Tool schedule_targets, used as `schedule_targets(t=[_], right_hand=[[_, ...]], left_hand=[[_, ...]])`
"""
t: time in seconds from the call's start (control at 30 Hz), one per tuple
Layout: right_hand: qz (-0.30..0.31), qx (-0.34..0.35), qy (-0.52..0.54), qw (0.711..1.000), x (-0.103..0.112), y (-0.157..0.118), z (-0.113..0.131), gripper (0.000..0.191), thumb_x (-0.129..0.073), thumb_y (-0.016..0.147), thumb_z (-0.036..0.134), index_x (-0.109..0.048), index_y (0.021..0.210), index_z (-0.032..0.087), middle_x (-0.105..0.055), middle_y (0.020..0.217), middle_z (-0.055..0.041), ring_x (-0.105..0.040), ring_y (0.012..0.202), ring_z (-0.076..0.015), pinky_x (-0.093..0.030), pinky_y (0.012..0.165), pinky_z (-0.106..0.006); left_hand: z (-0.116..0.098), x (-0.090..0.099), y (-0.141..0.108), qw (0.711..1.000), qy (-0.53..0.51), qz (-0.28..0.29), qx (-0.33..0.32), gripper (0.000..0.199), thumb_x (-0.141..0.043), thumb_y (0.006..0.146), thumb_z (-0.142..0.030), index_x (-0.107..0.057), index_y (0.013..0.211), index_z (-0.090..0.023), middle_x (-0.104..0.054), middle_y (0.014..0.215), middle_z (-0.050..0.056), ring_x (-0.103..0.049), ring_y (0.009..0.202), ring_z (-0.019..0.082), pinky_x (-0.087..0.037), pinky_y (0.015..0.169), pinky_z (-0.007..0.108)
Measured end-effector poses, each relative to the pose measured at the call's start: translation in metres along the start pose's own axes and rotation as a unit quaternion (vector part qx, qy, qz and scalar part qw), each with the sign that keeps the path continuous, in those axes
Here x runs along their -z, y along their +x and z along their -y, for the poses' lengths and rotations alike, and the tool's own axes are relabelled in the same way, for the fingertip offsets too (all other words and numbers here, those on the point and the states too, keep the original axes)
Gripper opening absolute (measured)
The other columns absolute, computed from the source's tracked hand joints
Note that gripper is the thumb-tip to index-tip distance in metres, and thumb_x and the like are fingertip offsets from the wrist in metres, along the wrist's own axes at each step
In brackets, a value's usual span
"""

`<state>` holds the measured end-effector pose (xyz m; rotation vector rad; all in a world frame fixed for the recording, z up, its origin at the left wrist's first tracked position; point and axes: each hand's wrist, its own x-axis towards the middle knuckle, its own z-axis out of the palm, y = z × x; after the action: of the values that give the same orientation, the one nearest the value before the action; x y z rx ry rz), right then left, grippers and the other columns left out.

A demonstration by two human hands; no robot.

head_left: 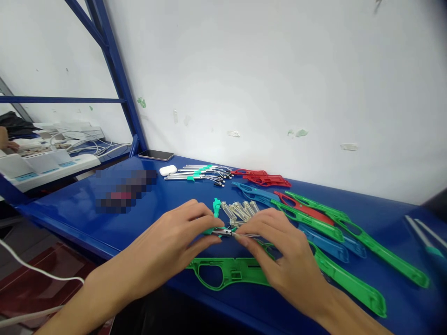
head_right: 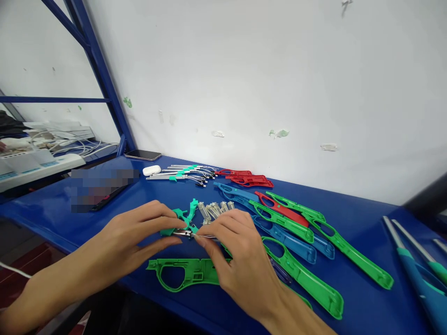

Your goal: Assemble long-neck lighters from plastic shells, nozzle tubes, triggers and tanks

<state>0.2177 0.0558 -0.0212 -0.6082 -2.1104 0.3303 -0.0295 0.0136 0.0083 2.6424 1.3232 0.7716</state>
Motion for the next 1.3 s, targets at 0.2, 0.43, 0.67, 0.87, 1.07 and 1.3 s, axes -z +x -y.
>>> schedule_targets(t=[0.2,0.43,0.67,0.87,1.07,1.3], right_hand=[[0.008,0.001,0.008,1.000,-0.002,0.000,0.001,0.009,-0.068,0.102,0.015,-0.071,0.098,0.023,-0.077,0.092,0.0035,-0.066,0.087,-0.0159,-0.045,0.088,-0.035],[0.004,0.010,0.004,1.000,-0.003,-0.002,0.000,0.010,-0.067,0.102,0.014,-0.072,0.101,0.022,-0.076,0.092,0.0012,-0.066,0.087,-0.0171,-0.047,0.084,-0.036],[0.024,-0.004,0.010,1.000,-0.001,-0.001,0.000,0.007,-0.069,0.102,0.018,-0.071,0.105,0.025,-0.076,0.097,0.0025,-0.066,0.091,-0.0164,-0.047,0.087,-0.035],[0.078,0.005,0.002,0.997,-0.006,-0.005,0.002,0.022,-0.068,0.104,0.021,-0.065,0.124,0.027,-0.075,0.108,-0.0001,-0.067,0.100,-0.0194,-0.050,0.091,-0.037],[0.140,0.028,0.042,0.989,-0.016,-0.002,0.008,0.015,-0.062,0.107,0.018,-0.068,0.117,0.027,-0.076,0.108,0.0024,-0.069,0.097,-0.0144,-0.051,0.091,-0.030],[0.176,0.094,-0.013,0.980,-0.026,-0.003,0.009,0.022,-0.059,0.106,0.015,-0.075,0.119,0.024,-0.075,0.099,-0.0027,-0.067,0.086,-0.0176,-0.051,0.080,-0.032]], left_hand=[[-0.004,0.006,0.000,0.999,-0.016,0.032,0.027,0.016,-0.056,0.110,-0.028,-0.068,0.120,-0.028,-0.064,0.111,0.001,-0.067,0.092,0.015,-0.052,0.082,0.025],[-0.008,0.001,-0.001,0.999,-0.029,0.027,0.038,0.016,-0.053,0.110,-0.025,-0.067,0.117,-0.027,-0.062,0.110,0.001,-0.065,0.083,0.014,-0.051,0.078,0.026],[-0.006,0.006,0.000,0.997,-0.043,0.026,0.051,0.014,-0.054,0.111,-0.027,-0.066,0.116,-0.029,-0.062,0.111,0.000,-0.065,0.091,0.014,-0.050,0.080,0.025],[0.000,0.013,-0.018,0.996,-0.060,0.032,0.064,0.011,-0.056,0.111,-0.032,-0.065,0.115,-0.032,-0.063,0.108,-0.003,-0.064,0.093,0.013,-0.048,0.081,0.024],[0.002,-0.002,-0.054,0.988,-0.106,0.024,0.114,0.016,-0.055,0.111,-0.026,-0.065,0.121,-0.033,-0.064,0.112,-0.004,-0.066,0.096,0.012,-0.050,0.086,0.022],[0.007,-0.020,-0.076,0.987,-0.103,-0.040,0.116,0.017,-0.059,0.108,-0.022,-0.071,0.116,-0.031,-0.065,0.110,-0.001,-0.067,0.097,0.014,-0.052,0.086,0.024]])
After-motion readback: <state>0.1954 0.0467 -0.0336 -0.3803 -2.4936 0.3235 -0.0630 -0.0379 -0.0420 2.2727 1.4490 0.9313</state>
